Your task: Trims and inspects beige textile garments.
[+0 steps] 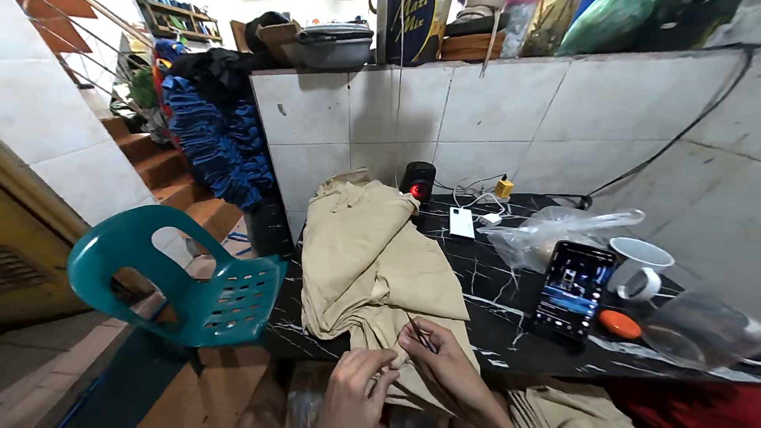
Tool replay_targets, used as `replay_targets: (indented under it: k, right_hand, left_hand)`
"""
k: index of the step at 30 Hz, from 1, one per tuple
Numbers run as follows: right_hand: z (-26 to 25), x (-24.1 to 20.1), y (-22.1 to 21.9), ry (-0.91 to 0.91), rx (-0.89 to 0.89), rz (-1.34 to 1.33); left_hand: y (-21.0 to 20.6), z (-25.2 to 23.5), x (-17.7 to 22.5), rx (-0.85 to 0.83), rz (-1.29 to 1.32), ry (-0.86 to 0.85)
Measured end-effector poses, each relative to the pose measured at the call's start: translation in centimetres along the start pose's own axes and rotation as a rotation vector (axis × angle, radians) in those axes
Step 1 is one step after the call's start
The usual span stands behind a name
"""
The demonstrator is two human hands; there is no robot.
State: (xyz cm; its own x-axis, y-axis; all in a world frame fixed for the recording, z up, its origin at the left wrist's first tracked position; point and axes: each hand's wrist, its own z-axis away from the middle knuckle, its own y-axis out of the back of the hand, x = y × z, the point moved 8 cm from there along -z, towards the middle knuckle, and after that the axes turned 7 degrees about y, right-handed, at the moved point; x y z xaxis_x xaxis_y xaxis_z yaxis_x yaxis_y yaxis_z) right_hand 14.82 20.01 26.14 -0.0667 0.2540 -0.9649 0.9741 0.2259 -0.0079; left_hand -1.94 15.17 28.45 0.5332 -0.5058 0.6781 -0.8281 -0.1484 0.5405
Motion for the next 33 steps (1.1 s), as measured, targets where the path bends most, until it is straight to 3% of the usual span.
replay_targets:
  k: [3, 6, 12, 19, 24, 29, 33]
  right_hand:
    - [0.0, 0.2, -0.1, 0.005, -0.008, 0.022]
    - [0.1, 0.3, -0.4, 0.017, -0.028, 0.058]
    - [0.1, 0.5, -0.6, 0.035, -0.023, 0.087]
    - [0.3, 0.6, -0.6, 0.031, -0.022, 0.104]
    - [0.5, 0.5, -0.4, 0.065, -0.018, 0.096]
    - [0.3, 0.5, -0.4, 0.072, 0.007, 0.083]
    - [0.3, 0.4, -0.4, 0.072, 0.025, 0.122]
  left_hand:
    - [0.0, 0.1, -0.1, 0.080, 0.049, -0.077]
    - [-0.3, 0.4, 0.2, 0.027, -0.001, -0.138]
    - [-0.4, -0.1, -0.4, -0.106, -0.113, 0.067]
    - [-1.4, -0.4, -0.1, 0.130, -0.103, 0.071]
    - [-0.7, -0.4, -0.7, 0.132, 0.099, 0.124]
    - [-0.1, -0.2, -0.9, -0.022, 0.045, 0.002]
    - [0.0, 0.5, -0.3, 0.018, -0.028, -0.179]
